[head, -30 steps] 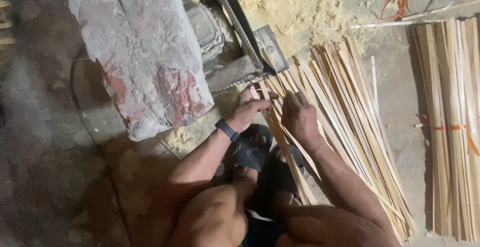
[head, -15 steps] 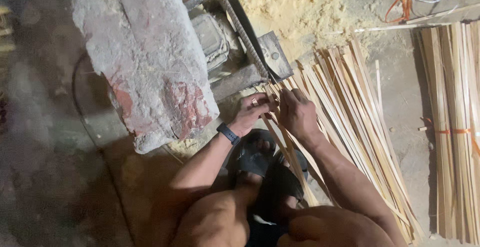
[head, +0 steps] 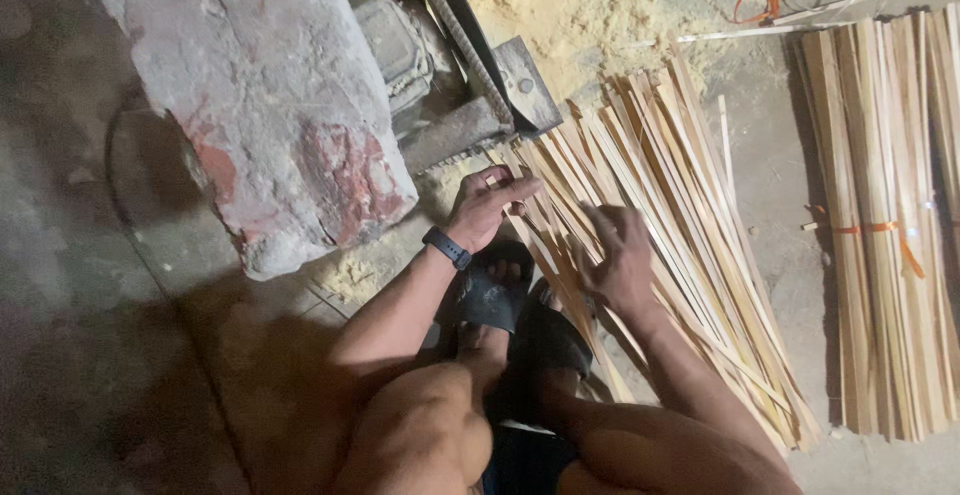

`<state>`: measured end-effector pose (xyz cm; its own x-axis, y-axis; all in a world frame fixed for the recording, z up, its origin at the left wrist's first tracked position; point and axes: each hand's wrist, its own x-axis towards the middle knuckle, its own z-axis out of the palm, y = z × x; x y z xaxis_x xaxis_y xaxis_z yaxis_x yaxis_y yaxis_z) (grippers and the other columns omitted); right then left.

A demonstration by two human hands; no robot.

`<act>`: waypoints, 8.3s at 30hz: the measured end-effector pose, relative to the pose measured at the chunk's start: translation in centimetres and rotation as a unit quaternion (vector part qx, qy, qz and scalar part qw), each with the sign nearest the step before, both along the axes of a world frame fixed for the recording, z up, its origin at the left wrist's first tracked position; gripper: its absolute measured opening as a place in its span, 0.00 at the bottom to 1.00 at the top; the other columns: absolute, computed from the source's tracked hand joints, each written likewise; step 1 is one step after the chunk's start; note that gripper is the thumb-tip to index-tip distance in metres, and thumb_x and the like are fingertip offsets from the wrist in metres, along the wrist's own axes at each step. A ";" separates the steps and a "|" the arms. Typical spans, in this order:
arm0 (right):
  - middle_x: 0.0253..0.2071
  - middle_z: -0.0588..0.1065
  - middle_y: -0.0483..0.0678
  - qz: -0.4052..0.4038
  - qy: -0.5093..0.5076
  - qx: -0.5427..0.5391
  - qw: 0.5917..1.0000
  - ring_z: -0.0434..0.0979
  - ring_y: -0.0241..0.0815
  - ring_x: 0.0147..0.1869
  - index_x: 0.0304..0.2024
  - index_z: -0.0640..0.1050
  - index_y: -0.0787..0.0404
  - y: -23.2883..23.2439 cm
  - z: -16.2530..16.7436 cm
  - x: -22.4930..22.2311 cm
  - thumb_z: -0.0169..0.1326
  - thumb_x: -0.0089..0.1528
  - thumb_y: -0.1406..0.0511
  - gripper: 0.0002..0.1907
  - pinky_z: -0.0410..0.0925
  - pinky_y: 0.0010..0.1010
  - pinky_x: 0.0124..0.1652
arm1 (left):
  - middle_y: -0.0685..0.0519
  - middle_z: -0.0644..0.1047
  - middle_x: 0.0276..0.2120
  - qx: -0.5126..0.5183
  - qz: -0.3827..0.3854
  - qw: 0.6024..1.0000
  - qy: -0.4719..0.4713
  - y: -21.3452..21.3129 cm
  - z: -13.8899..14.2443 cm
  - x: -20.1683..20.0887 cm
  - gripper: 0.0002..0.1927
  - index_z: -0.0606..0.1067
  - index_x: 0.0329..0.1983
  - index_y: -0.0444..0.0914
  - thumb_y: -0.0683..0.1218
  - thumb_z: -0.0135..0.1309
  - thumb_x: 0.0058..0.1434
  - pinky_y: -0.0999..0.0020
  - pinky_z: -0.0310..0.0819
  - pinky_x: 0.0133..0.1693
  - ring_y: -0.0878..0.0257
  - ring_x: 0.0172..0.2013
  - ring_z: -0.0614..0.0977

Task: The person repeatedly feeds thin wooden sticks into a sharpening machine, holding them with both hands and guiding them through the blade. The sticks are processed one at a time and then placed into a growing pile on the floor.

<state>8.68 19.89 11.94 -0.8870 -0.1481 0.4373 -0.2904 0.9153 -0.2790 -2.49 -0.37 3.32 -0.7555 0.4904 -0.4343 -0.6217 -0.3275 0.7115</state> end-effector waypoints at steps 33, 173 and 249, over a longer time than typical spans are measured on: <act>0.23 0.73 0.51 -0.034 -0.154 -0.144 0.977 0.72 0.46 0.20 0.36 0.78 0.64 -1.8 -1.9 -4.6 0.52 0.67 0.73 0.05 0.65 0.39 0.18 | 0.47 0.81 0.42 0.050 0.051 0.996 -0.059 0.1 0.9 0.3 0.16 0.71 0.54 0.34 0.34 0.54 0.63 0.63 0.84 0.45 0.57 0.42 0.84; 0.26 0.76 0.48 -0.415 -0.435 -0.163 0.782 0.72 0.40 0.24 0.43 0.77 0.60 17.1 -0.6 17.0 0.60 0.63 0.53 0.18 0.69 0.35 0.23 | 0.52 0.81 0.44 -0.128 -0.220 0.967 -0.013 4.1 1.4 4.7 0.27 0.70 0.62 0.36 0.51 0.61 0.63 0.70 0.80 0.41 0.64 0.42 0.82; 0.22 0.69 0.39 0.111 -0.033 -0.727 0.677 0.66 0.29 0.22 0.31 0.72 0.52 22.0 9.6 10.6 0.44 0.75 0.56 0.18 0.65 0.17 0.28 | 0.54 0.76 0.24 0.008 -0.017 0.998 0.068 14.4 10.6 -1.1 0.10 0.75 0.29 0.38 0.45 0.61 0.63 0.64 0.78 0.36 0.64 0.27 0.79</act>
